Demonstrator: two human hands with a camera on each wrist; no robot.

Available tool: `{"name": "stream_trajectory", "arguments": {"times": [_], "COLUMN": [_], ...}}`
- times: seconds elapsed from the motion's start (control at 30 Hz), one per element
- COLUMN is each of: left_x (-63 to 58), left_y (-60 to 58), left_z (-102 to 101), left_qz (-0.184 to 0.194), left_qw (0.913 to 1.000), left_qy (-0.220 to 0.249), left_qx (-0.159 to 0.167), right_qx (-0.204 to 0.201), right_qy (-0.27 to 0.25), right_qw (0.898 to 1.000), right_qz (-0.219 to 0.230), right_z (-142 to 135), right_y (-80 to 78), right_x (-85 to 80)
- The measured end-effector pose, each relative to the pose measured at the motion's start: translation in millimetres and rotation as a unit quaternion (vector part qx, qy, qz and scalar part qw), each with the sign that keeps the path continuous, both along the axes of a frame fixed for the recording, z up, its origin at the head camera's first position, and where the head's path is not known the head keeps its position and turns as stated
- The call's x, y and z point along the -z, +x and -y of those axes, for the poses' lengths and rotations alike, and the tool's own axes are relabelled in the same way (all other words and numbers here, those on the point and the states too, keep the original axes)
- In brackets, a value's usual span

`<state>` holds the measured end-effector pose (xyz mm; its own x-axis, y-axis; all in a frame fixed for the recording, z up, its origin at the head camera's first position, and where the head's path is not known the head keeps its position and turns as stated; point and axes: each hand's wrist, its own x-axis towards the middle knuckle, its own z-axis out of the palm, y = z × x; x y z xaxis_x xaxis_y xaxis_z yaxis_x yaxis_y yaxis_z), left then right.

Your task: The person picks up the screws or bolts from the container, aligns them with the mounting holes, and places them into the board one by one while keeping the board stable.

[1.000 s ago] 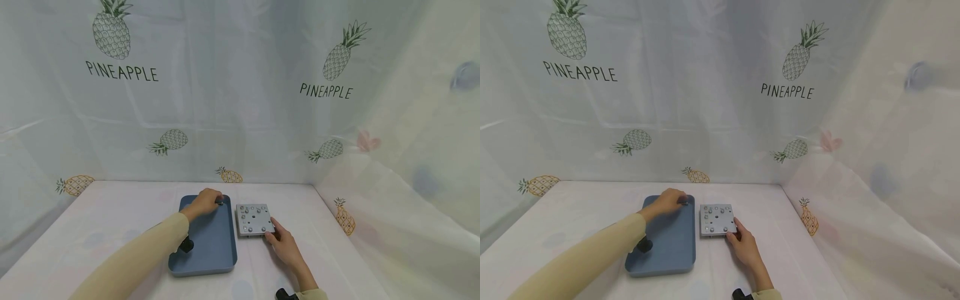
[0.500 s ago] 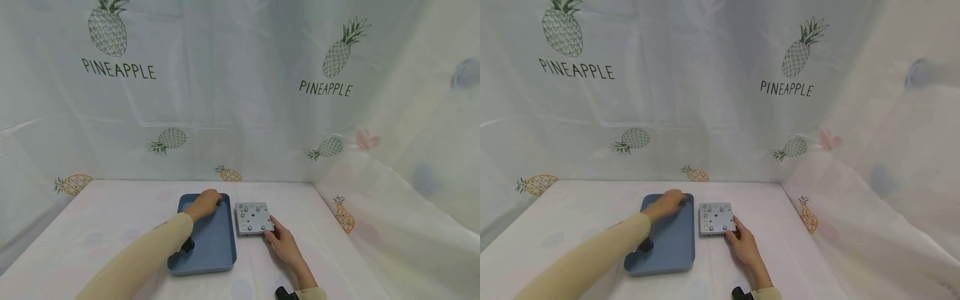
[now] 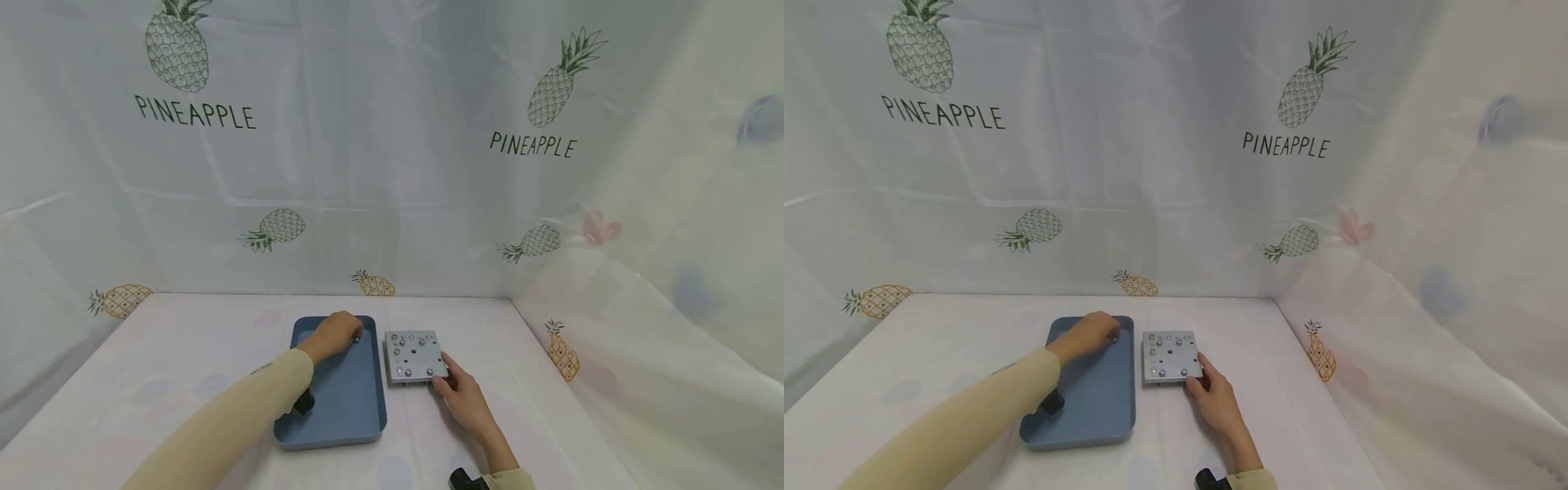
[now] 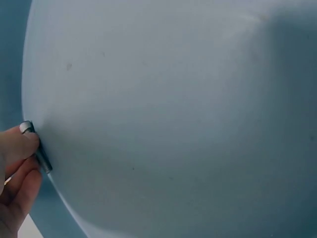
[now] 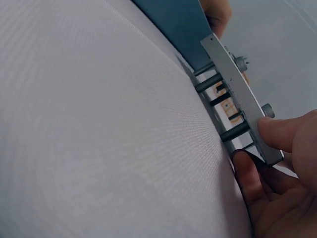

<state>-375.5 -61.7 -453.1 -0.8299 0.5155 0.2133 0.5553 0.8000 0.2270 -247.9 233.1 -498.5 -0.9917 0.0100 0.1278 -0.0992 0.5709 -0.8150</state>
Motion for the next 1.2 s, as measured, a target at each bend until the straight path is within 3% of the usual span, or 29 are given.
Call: {"name": "stream_trajectory", "arguments": {"times": [0.2, 0.47, 0.93, 1.2], "left_x": [1.7, 5.7, -5.3, -11.9], "left_y": [1.1, 2.3, 9.5, 11.0], "left_z": [2.3, 4.4, -1.2, -5.2], "left_qz": [0.000, 0.011, 0.081, 0.128], "left_qw": [0.9997, 0.9948, 0.9725, 0.9556], "left_qy": [0.017, 0.098, 0.217, 0.265], "left_qx": [0.017, 0.023, -0.024, -0.012], "right_qx": [0.001, 0.004, -0.003, -0.005], "right_qy": [0.002, 0.000, -0.003, -0.006], "right_qw": [1.000, 1.000, 1.000, 1.000], "right_qz": [-0.001, 0.004, 0.003, 0.007], "right_z": [-0.1, 0.4, -1.1, -2.1], "right_y": [-0.3, -0.4, -1.2, -2.2], "right_x": [0.2, -0.1, 0.5, 1.2]}}
